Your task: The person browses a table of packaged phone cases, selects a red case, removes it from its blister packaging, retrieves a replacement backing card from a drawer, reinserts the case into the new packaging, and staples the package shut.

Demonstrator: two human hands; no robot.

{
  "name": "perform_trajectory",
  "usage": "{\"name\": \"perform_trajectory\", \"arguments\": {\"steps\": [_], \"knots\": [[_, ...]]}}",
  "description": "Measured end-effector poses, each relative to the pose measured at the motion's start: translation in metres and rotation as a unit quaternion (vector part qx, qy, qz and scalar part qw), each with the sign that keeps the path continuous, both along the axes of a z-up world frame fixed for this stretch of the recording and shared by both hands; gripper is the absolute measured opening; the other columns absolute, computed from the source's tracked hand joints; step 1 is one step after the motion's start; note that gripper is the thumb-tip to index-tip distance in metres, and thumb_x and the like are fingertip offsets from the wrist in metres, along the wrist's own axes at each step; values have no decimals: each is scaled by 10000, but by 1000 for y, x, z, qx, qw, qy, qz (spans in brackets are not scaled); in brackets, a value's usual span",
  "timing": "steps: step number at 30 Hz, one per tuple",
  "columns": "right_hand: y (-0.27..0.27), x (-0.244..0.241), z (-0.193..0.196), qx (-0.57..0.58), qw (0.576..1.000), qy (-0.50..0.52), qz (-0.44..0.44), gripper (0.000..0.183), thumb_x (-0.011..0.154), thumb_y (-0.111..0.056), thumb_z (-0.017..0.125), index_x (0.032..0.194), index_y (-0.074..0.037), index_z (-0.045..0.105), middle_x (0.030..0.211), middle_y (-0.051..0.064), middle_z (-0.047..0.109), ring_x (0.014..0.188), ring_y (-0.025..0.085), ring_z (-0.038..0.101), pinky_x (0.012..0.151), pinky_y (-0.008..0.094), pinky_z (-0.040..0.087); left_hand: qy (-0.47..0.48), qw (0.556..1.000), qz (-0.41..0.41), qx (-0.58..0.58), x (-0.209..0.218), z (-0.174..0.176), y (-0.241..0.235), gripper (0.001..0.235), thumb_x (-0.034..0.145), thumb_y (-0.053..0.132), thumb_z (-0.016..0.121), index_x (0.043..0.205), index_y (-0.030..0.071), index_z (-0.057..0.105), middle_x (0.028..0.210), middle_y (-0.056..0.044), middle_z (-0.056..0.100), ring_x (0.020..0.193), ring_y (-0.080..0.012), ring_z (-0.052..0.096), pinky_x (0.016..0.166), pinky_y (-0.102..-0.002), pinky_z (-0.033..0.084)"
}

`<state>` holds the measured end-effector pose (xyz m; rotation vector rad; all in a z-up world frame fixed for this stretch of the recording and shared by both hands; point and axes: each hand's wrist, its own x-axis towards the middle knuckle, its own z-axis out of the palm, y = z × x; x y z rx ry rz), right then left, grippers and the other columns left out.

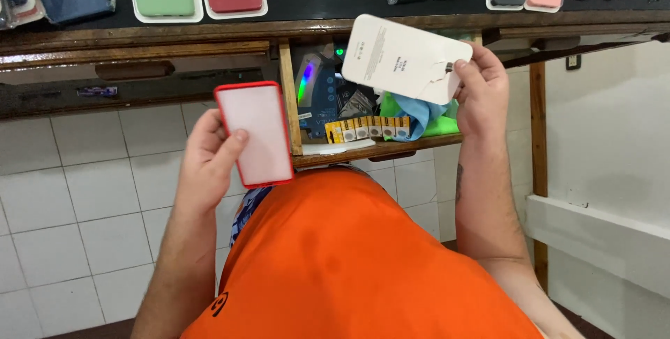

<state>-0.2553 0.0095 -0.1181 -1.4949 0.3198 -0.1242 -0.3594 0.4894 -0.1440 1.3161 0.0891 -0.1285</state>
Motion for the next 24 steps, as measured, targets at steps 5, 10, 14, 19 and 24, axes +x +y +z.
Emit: {"name": "perform_trajectory", "arguments": {"steps": [5, 10, 14, 19, 24], "knots": [[11, -3, 11, -3, 1000, 3, 26, 351, 1092, -33, 755, 1440, -11, 723, 1094, 87, 815, 928, 183, 874, 738, 296, 776, -2, 998, -65, -7, 21, 13, -32, 273, 1149, 94, 688, 1388, -32, 650, 1040, -136, 766, 947, -185, 723, 899, -385, 642], [-7, 0, 5, -36, 997, -22, 68, 358, 1116, 6, 723, 1473, 17, 711, 1113, 147, 808, 953, 192, 846, 764, 328, 763, -2, 995, -103, 14, 33, 26, -67, 260, 1156, 113, 689, 1379, -17, 662, 1015, -120, 775, 915, -161, 731, 866, -355, 647], [-38, 4, 10, -135, 981, -91, 107, 372, 1130, 45, 733, 1498, -4, 724, 1186, 151, 811, 1079, 183, 795, 929, 336, 696, 2, 995, -94, 33, 37, 32, -94, 265, 1164, 126, 675, 1386, -18, 662, 1014, -130, 783, 902, -165, 735, 842, -366, 655], [-88, 16, 39, -235, 925, -264, 141, 264, 1053, 241, 731, 1076, -22, 726, 1314, 224, 815, 1551, 422, 643, 1355, 567, 467, 16, 1000, -13, 17, 37, 12, -142, 307, 1156, 95, 660, 1432, -38, 640, 1056, -137, 766, 925, -200, 764, 845, -387, 677], [-156, 49, 30, -176, 914, -332, 150, 216, 1132, 177, 672, 1040, -18, 678, 1734, 277, 579, 1646, 416, 551, 1327, 569, 515, 8, 995, 92, 20, 36, -8, -199, 308, 1190, 133, 651, 1455, -16, 600, 1120, -120, 735, 989, -181, 760, 897, -371, 676]]}}
